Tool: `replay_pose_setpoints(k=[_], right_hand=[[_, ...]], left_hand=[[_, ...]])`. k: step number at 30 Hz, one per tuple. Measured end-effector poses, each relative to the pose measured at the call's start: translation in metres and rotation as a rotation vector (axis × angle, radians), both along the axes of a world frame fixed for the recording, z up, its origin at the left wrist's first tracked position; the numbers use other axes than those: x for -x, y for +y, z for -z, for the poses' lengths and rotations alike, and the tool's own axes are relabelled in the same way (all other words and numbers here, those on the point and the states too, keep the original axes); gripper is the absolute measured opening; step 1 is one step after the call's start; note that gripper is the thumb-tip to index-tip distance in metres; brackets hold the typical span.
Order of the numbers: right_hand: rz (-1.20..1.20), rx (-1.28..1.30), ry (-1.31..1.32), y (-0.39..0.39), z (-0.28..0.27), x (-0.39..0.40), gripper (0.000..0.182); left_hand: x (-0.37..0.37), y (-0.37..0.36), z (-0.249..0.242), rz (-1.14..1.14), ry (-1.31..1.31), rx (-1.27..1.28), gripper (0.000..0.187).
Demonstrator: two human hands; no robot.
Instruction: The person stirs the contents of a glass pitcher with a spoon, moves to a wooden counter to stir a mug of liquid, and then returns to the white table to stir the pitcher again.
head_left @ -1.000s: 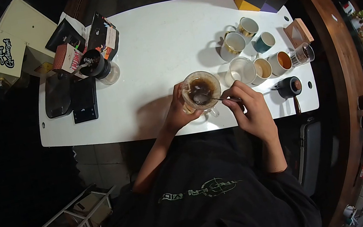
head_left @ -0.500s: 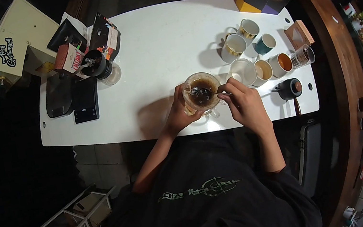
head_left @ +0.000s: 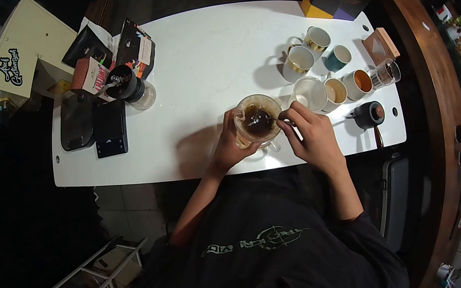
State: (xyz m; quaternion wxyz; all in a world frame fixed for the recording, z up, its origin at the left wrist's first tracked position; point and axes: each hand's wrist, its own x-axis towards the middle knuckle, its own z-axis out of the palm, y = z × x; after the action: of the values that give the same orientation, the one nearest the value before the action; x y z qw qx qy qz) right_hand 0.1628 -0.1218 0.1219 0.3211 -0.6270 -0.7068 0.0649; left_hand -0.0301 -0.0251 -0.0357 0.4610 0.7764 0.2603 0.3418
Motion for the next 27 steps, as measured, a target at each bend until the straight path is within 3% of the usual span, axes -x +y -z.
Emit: replay_pose_setpoints(k=[12,22,27], right_hand=[[-0.046,0.070,0.231,-0.004,-0.001,0.011,0.011],[-0.039,0.002,0.191,-0.013,-0.024,0.015,0.010],[-0.066,0.096,0.156,-0.012,-0.019,0.015,0.012]], left_hand=[[0.000,0.002,0.001,0.011,-0.014,0.025,0.097],[0.001,0.003,-0.001,0.011,0.010,0.069,0.097],[0.001,0.004,-0.003,0.029,0.038,0.041,0.096]])
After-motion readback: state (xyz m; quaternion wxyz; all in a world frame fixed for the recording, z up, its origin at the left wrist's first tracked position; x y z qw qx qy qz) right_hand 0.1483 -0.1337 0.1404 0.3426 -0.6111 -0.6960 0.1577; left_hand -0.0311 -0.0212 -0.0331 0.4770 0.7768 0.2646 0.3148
